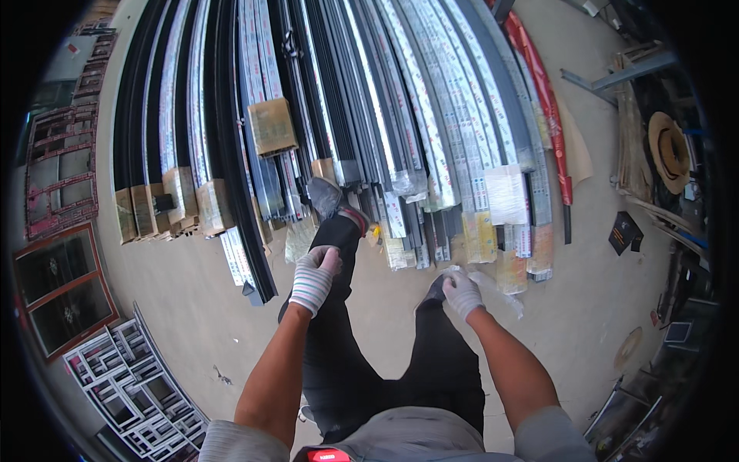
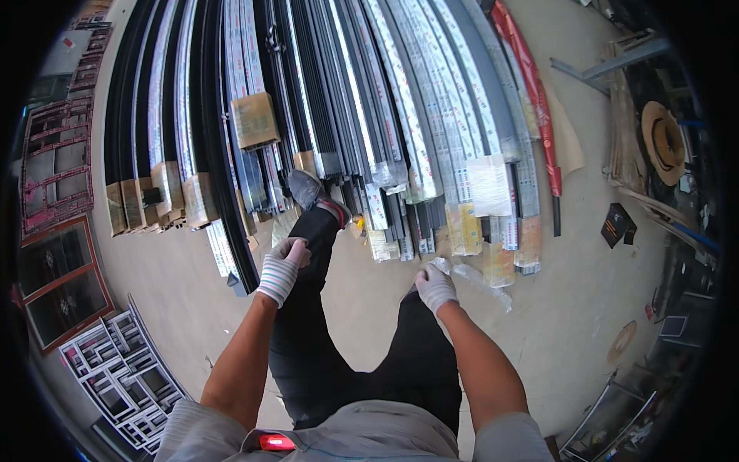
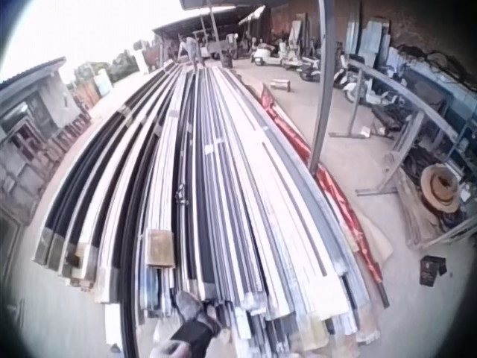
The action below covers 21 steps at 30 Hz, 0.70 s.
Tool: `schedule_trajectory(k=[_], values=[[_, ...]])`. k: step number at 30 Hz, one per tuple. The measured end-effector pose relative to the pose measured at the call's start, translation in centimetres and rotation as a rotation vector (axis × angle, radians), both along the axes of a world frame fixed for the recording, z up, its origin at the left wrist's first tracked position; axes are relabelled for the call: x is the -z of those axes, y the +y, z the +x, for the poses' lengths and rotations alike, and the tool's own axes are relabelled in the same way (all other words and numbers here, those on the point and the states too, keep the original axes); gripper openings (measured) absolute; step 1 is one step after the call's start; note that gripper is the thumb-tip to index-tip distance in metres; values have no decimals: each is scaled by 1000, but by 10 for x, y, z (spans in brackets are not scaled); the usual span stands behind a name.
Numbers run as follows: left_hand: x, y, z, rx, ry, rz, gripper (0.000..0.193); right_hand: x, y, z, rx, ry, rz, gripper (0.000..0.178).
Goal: The person cuts a long dark metal profile using a miter saw, then removes a protective film from the cut piece. They place the cut profile onto a window frame assembly and later walk to a storage area to select another profile.
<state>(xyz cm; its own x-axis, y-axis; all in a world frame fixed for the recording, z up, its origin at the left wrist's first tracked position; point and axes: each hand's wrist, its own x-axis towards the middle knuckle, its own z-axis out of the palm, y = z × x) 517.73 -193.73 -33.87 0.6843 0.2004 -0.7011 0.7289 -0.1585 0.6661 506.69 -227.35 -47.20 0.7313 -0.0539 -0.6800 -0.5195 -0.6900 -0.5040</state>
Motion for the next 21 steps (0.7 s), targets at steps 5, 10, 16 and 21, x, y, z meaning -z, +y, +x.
schedule_trajectory(k=[5,10,16,21], values=[[59,-3,28,-61,28,-26,27,49,77,81,-153,-1,140,36],[68,-31,35,58,49,-22,26,111,147,123,-354,-82,127,36],[51,-32,42,273,-36,1,25,169,205,140,-557,-52,172,56],[45,-22,50,226,-17,-11,29,167,232,157,-610,117,118,73]])
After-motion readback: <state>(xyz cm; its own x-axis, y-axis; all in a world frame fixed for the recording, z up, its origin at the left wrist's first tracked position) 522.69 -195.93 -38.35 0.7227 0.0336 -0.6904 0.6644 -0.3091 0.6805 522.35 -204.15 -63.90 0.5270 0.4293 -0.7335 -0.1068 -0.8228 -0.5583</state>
